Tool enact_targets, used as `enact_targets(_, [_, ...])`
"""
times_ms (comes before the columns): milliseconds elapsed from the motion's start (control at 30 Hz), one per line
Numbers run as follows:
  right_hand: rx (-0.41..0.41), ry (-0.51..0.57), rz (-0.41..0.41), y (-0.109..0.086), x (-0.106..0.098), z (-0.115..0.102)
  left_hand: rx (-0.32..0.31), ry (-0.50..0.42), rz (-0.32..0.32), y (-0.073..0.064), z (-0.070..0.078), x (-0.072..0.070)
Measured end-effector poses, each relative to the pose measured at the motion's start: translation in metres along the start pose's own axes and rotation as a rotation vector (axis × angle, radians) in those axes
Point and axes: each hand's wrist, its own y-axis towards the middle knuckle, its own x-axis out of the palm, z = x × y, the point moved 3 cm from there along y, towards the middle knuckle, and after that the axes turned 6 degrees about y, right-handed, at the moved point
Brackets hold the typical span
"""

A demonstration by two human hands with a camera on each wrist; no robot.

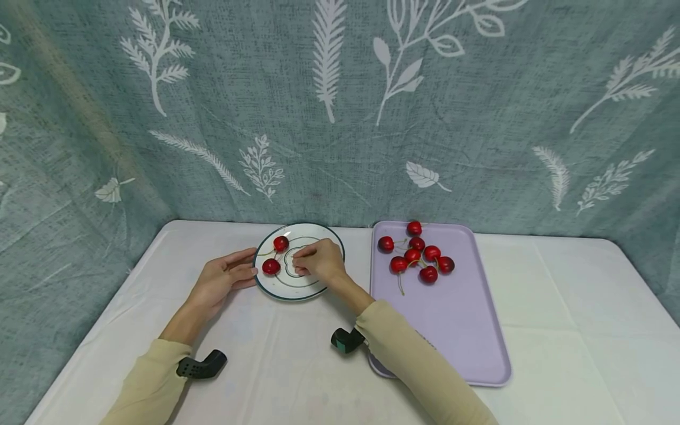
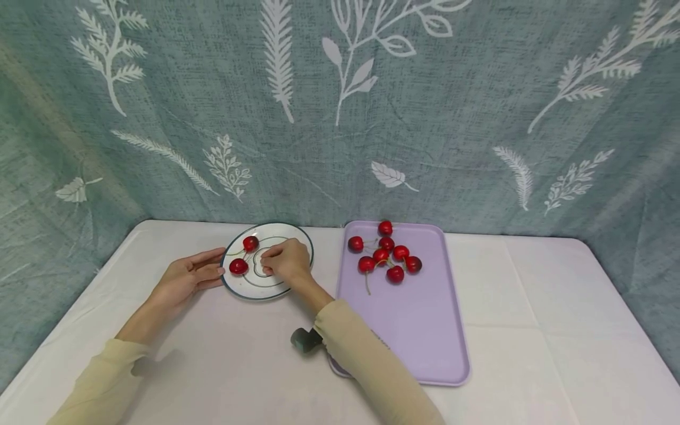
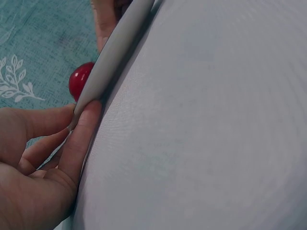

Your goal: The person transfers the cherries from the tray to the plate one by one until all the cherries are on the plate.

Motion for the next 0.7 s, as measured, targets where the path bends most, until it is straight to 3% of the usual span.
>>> enact_targets(567, [0.014,0.027,-0.042,0.000,-0.008,-0.009,-0.005,0.020,0.009,0.003,-0.003,-0.001])
enact_targets(700, [0.025,0.101,-0.059,0.004,-0.019,-0.019,-0.008,0.021,0.010,0.003,-0.002,-0.001])
